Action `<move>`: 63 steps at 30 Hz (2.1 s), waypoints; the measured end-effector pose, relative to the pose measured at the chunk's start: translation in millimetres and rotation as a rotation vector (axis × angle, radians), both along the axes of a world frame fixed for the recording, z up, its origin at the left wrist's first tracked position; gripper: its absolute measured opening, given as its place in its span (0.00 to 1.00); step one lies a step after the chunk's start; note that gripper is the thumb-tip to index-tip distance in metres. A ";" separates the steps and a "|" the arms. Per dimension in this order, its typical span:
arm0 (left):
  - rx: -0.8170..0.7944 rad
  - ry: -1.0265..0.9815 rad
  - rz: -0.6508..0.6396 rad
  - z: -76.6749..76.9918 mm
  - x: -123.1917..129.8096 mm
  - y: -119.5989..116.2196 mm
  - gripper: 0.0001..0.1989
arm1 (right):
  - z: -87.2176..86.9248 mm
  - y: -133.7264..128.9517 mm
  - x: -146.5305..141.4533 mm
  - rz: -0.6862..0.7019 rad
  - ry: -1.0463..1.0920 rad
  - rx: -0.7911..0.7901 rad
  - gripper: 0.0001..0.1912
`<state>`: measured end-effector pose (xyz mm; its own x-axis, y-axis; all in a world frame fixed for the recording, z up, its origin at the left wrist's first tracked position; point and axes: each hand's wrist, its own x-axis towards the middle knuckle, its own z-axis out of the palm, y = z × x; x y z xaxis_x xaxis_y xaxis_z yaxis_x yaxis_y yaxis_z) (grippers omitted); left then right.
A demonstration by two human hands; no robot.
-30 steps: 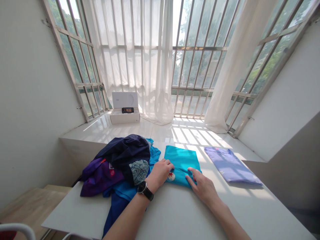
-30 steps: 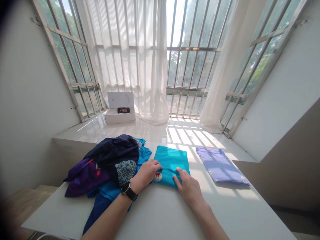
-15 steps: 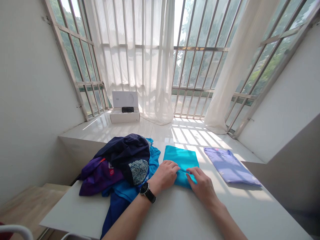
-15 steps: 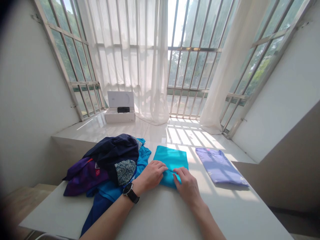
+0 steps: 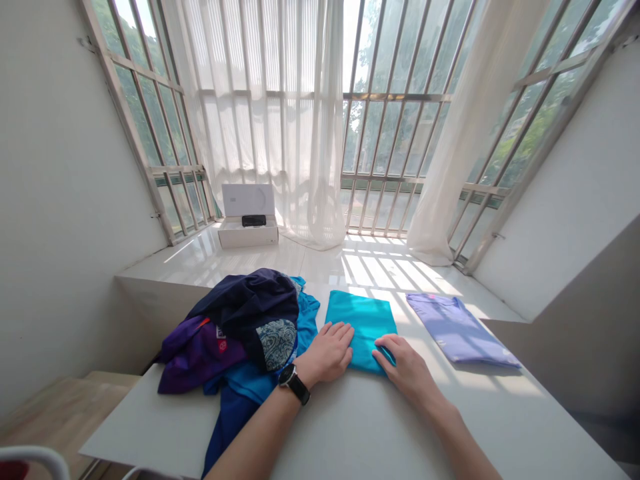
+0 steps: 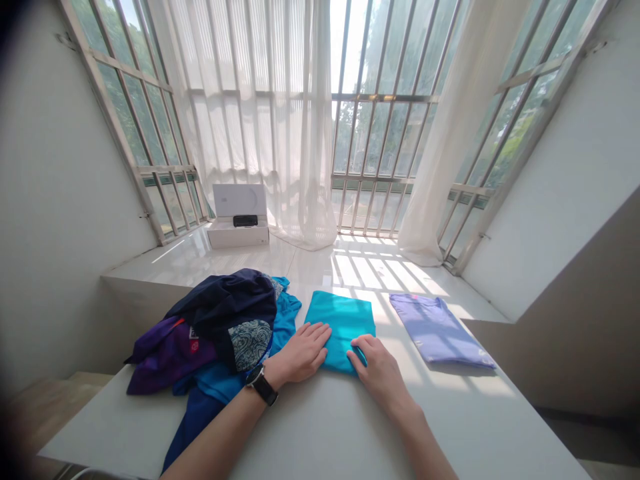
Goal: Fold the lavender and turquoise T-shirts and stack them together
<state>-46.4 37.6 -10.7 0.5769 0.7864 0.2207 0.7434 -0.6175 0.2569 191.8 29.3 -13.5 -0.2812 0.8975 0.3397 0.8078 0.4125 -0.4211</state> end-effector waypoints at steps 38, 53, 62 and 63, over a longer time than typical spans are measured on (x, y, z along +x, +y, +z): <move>0.037 0.070 0.093 14.5 2.5 -14.7 0.18 | 24.7 -7.6 18.3 0.076 0.009 -0.239 0.20; 0.074 0.076 -0.105 33.6 19.8 -29.2 0.19 | -14.4 26.8 57.8 -0.135 -0.189 0.019 0.21; 0.091 -0.065 -0.416 26.3 35.3 -42.4 0.12 | -9.0 16.3 38.1 0.046 -0.027 -0.013 0.17; 0.113 -0.060 -0.378 27.8 32.6 -39.9 0.12 | -6.7 14.6 36.3 0.051 -0.019 -0.018 0.16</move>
